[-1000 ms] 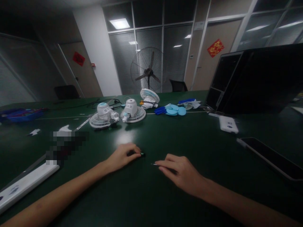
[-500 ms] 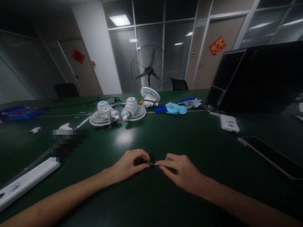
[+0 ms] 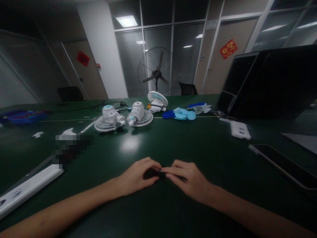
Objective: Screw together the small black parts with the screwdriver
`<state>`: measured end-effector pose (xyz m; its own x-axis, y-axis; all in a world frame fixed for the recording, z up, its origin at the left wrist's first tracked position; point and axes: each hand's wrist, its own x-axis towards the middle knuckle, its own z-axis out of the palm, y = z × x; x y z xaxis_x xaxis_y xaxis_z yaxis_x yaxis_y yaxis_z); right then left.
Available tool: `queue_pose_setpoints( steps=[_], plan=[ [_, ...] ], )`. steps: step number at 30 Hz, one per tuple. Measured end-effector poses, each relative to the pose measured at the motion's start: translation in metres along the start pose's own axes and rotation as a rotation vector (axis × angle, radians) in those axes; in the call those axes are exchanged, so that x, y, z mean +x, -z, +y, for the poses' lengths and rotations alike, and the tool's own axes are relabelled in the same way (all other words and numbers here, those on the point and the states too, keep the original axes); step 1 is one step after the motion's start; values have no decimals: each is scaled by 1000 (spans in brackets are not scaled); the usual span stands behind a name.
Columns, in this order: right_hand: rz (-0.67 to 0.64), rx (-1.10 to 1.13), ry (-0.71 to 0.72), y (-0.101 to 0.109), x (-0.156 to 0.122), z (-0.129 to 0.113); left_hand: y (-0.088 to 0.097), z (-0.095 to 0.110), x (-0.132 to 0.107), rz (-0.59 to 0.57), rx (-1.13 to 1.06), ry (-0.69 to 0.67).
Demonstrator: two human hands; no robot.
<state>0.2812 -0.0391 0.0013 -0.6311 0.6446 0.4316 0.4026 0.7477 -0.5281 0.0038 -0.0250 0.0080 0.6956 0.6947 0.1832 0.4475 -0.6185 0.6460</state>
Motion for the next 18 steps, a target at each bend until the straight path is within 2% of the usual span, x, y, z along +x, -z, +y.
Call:
queue_pose_setpoints(
  steps=[4, 7, 9, 11, 15, 18],
  plan=[
    [41, 0, -5, 0, -1, 3, -1, -2, -4, -41, 12, -24],
    [41, -9, -1, 1, -1, 2, 9, -19, -3, -61, 3, -35],
    [26, 7, -8, 3, -1, 0, 26, -42, -1, -10, 43, -18],
    [11, 28, -13, 5, -1, -2, 49, -74, -1, 86, 105, 33],
    [14, 42, -5, 5, -2, -3, 102, -143, -13, 258, 228, 257],
    [15, 32, 4, 5, -2, -2, 130, -177, -28, 359, 302, 346]
  ],
)
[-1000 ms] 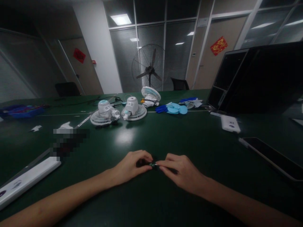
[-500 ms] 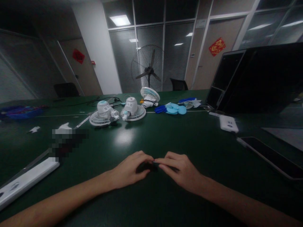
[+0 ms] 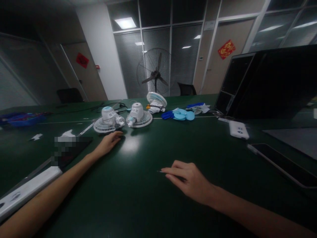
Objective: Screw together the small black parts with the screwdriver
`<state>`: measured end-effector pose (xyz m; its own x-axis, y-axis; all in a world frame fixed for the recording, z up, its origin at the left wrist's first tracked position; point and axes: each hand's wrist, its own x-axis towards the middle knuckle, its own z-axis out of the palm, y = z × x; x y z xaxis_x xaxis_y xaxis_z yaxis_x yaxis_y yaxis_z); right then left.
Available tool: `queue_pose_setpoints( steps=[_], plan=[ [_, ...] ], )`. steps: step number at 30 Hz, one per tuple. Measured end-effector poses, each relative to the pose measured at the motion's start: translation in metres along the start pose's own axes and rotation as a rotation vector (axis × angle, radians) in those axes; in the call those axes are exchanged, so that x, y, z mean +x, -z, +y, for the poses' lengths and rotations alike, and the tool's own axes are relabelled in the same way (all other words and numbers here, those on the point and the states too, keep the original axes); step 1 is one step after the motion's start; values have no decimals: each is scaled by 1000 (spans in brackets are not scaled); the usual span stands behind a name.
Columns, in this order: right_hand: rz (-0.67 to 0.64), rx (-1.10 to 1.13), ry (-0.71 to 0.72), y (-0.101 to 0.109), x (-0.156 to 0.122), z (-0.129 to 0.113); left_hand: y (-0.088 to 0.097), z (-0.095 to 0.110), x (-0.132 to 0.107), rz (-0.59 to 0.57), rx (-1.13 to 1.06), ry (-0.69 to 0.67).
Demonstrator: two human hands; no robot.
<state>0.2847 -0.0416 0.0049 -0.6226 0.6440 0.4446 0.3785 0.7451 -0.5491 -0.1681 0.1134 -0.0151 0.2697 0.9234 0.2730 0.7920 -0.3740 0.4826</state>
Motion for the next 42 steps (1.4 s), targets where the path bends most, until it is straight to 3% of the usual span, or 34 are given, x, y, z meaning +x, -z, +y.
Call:
queue_pose_setpoints(
  steps=[3, 8, 12, 16, 20, 25, 33, 42],
  plan=[
    [-8, -6, -2, 0, 0, 0, 11, -22, 0, 72, 10, 41],
    [-23, 10, -16, 1, 0, 0, 29, -41, -1, 94, 14, 129],
    [-15, 15, -22, 1, 0, 0, 47, -53, 0, 2, 80, 255],
    [4, -3, -8, -1, 0, 1, 54, -50, 0, -43, 130, 226],
    [-5, -3, -8, -1, 0, 1, 55, -44, -2, -35, 121, 236],
    [-11, -4, -26, -1, -1, 1, 52, -41, -4, 60, 43, 291],
    [-16, 15, -21, 0, 1, -1, 23, -25, -1, 167, -8, 203],
    [-23, 4, -33, 0, 1, 0, 18, -25, -3, 236, 34, 155]
  ],
)
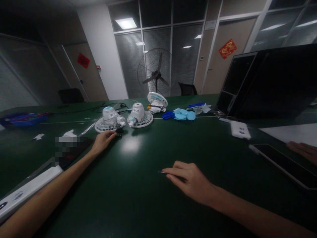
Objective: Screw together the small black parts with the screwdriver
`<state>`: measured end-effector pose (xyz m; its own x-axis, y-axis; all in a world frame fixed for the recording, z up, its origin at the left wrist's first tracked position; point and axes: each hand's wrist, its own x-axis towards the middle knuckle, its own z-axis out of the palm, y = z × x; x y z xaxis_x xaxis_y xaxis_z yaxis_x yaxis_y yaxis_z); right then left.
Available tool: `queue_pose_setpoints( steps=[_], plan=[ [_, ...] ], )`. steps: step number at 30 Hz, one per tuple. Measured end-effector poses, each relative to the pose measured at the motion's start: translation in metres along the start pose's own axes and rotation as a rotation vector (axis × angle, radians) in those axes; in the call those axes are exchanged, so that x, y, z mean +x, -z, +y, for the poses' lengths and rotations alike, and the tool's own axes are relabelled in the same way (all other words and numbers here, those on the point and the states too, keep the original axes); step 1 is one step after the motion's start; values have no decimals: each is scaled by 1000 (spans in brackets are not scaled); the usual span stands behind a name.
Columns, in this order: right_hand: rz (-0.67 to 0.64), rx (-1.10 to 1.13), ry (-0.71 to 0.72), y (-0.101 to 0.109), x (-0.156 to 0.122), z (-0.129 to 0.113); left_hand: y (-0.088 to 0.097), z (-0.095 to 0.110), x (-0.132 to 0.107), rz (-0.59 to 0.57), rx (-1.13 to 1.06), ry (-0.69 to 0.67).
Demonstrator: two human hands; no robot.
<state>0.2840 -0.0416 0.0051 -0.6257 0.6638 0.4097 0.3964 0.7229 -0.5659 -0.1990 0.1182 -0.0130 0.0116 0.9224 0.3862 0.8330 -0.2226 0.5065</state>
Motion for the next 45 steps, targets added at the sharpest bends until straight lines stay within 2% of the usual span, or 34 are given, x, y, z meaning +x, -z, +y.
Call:
queue_pose_setpoints(
  steps=[4, 7, 10, 15, 17, 19, 32, 37, 42, 45],
  plan=[
    [1, -2, 5, -1, 0, 2, -2, 10, -1, -78, -8, 10],
    [0, -5, 2, -1, 0, 3, -9, 31, -4, -184, -17, -54],
    [-9, -3, -9, -2, 0, 3, -22, 74, -19, -325, -75, -181],
    [2, -52, -23, -4, -1, 6, -44, 164, -71, -567, -260, -382],
    [-1, -69, -20, -5, -1, 6, -47, 187, -90, -623, -329, -422],
    [-9, -79, -11, -5, -1, 5, -49, 199, -101, -649, -369, -439],
    [-50, -132, 34, -9, 1, 6, -54, 206, -110, -645, -397, -476],
    [-29, -142, 52, -11, 0, 8, -57, 206, -111, -628, -387, -516],
    [-4, -121, 24, -9, -1, 9, -50, 208, -114, -626, -349, -556],
    [5, -115, 22, -7, -1, 7, -44, 205, -111, -679, -343, -573]
  ],
)
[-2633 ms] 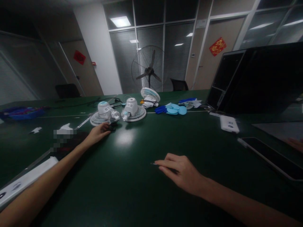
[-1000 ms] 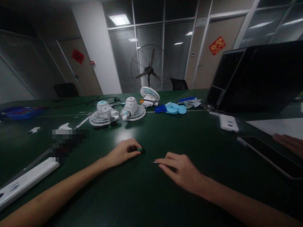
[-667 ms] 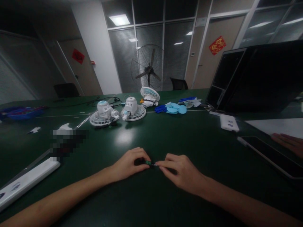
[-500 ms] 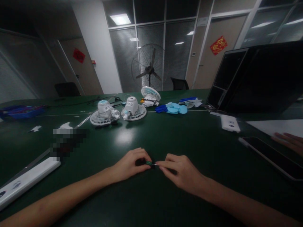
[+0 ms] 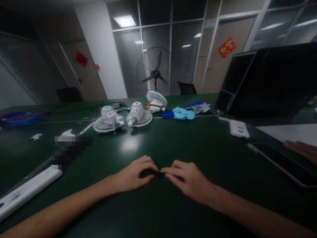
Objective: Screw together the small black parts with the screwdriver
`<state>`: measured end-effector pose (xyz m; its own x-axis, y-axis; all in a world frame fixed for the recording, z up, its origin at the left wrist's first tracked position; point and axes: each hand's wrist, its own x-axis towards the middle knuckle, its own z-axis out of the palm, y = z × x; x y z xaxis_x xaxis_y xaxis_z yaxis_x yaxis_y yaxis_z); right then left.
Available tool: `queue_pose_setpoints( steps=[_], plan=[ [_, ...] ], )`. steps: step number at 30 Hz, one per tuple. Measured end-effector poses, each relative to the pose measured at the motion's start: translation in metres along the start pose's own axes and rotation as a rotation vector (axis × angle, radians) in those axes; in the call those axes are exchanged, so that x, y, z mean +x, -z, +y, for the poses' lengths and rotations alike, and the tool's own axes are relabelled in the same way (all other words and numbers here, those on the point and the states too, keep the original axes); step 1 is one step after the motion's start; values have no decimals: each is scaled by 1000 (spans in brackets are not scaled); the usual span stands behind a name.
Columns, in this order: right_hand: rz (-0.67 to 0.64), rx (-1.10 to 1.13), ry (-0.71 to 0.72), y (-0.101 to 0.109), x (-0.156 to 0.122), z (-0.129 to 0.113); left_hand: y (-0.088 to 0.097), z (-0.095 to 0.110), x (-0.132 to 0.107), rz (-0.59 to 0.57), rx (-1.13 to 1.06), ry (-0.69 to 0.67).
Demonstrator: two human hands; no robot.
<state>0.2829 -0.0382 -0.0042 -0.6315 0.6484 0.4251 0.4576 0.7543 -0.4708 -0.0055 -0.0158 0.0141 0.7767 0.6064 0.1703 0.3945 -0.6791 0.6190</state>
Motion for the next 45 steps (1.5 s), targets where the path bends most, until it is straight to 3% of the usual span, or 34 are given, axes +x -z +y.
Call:
queue_pose_setpoints(
  steps=[4, 8, 13, 17, 20, 25, 30, 35, 39, 45],
  plan=[
    [4, 4, 6, 4, 1, -3, 20, -24, -3, -3, 6, 18],
    [-16, 51, -3, 7, 1, -6, 56, -78, -11, 114, 119, 136],
    [-27, 61, -7, 7, 0, -6, 108, -148, -45, 356, 279, 376],
    [-25, 36, -4, 6, 0, -5, 134, -178, -74, 443, 333, 494],
    [-21, 23, 6, 6, 0, -4, 145, -186, -87, 461, 340, 538],
    [-14, 26, 7, 5, 0, -4, 158, -181, -96, 458, 198, 594],
    [-17, 38, 1, 5, -1, -4, 172, -183, -106, 378, 23, 649],
    [-14, 40, 4, 4, -1, -3, 179, -192, -113, 363, 194, 650],
    [-22, 49, -7, 5, -1, -4, 183, -187, -113, 348, 209, 664],
    [-22, 44, -4, 7, 0, -6, 171, -181, -100, 556, 261, 720]
  ],
)
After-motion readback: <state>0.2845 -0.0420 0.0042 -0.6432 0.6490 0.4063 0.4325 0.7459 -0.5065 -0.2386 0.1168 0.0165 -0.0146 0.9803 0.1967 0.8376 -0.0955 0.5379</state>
